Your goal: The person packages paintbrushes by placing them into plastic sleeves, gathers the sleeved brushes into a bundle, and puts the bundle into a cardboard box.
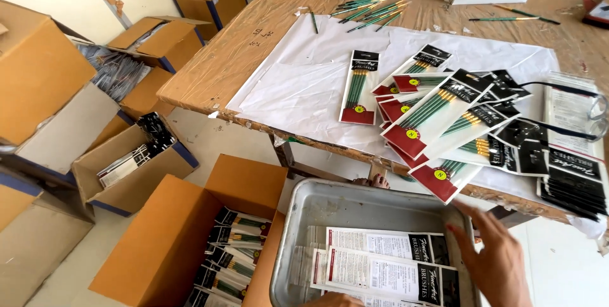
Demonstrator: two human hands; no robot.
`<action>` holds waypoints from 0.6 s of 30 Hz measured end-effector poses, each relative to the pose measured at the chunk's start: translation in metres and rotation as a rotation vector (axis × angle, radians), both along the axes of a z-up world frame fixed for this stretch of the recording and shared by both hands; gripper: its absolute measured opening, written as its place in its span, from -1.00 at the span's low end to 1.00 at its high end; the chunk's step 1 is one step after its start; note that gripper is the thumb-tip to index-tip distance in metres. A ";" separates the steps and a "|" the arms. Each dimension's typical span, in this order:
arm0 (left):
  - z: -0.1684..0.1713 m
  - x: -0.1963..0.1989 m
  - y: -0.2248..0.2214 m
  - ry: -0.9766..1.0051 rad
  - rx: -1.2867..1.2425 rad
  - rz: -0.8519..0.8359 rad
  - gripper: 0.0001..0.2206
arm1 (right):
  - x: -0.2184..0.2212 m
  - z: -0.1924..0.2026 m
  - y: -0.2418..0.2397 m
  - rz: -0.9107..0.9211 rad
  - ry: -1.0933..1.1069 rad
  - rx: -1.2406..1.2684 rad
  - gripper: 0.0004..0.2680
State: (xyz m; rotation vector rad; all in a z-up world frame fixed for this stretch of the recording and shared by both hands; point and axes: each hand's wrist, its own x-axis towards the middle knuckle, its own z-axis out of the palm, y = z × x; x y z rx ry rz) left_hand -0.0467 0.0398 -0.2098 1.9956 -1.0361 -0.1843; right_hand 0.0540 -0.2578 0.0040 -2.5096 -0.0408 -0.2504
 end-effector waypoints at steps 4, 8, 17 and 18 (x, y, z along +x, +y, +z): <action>0.014 0.003 0.009 0.068 0.034 -0.054 -0.67 | -0.007 -0.137 -0.037 0.082 -0.103 -0.110 -0.62; 0.025 -0.004 -0.006 0.137 0.024 -0.129 -0.51 | -0.024 -0.244 -0.072 -0.158 -0.134 -0.277 -0.31; 0.031 0.002 -0.018 0.177 0.085 -0.012 -0.49 | -0.009 -0.308 -0.100 -0.235 0.067 -0.052 -0.30; 0.011 0.007 -0.019 0.323 0.182 -0.031 -0.48 | -0.001 -0.321 -0.103 -0.229 0.084 -0.042 -0.29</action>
